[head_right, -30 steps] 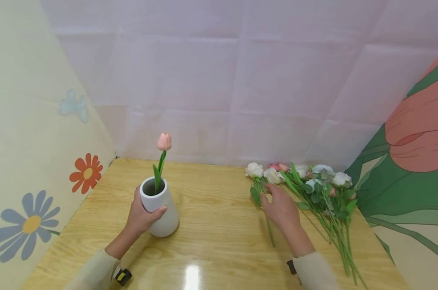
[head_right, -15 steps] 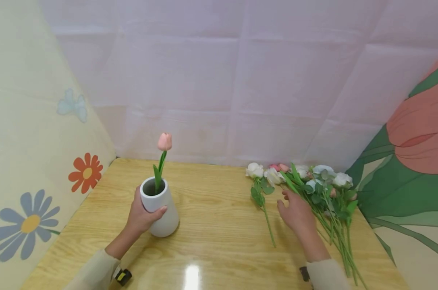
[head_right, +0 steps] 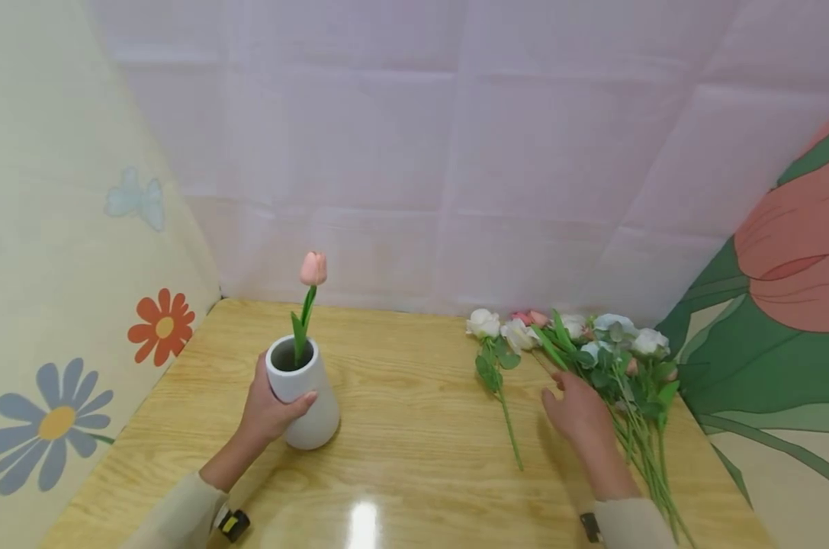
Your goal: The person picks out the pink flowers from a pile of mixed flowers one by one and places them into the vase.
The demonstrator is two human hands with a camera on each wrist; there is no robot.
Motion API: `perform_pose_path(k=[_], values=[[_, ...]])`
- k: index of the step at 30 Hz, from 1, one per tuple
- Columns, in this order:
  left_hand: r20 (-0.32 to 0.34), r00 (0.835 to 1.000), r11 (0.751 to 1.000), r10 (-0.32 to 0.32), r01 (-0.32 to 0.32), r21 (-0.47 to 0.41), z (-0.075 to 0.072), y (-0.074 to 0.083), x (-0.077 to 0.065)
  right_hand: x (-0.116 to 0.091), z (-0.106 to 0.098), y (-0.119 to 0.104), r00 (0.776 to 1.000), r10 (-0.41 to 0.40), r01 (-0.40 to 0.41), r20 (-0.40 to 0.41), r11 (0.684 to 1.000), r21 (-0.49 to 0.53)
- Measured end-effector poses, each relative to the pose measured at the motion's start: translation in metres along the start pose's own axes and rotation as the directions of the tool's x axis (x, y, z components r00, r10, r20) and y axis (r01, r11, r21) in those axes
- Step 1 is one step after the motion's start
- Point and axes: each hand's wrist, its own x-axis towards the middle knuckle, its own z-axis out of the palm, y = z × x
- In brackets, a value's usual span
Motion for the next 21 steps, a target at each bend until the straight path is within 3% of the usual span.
perform_pose_path(k=[11,21], values=[[-0.011,1.0,1.0,-0.006,0.006,0.005,0.0,-0.001,0.0,0.003,-0.003,0.018,0.994,0.071,-0.068,0.078,0.997,-0.038],[-0.006,1.0,1.0,-0.008,0.008,0.004,0.0,0.003,0.0,0.004,-0.004,0.032,0.994,0.053,-0.046,0.096,0.996,-0.077]])
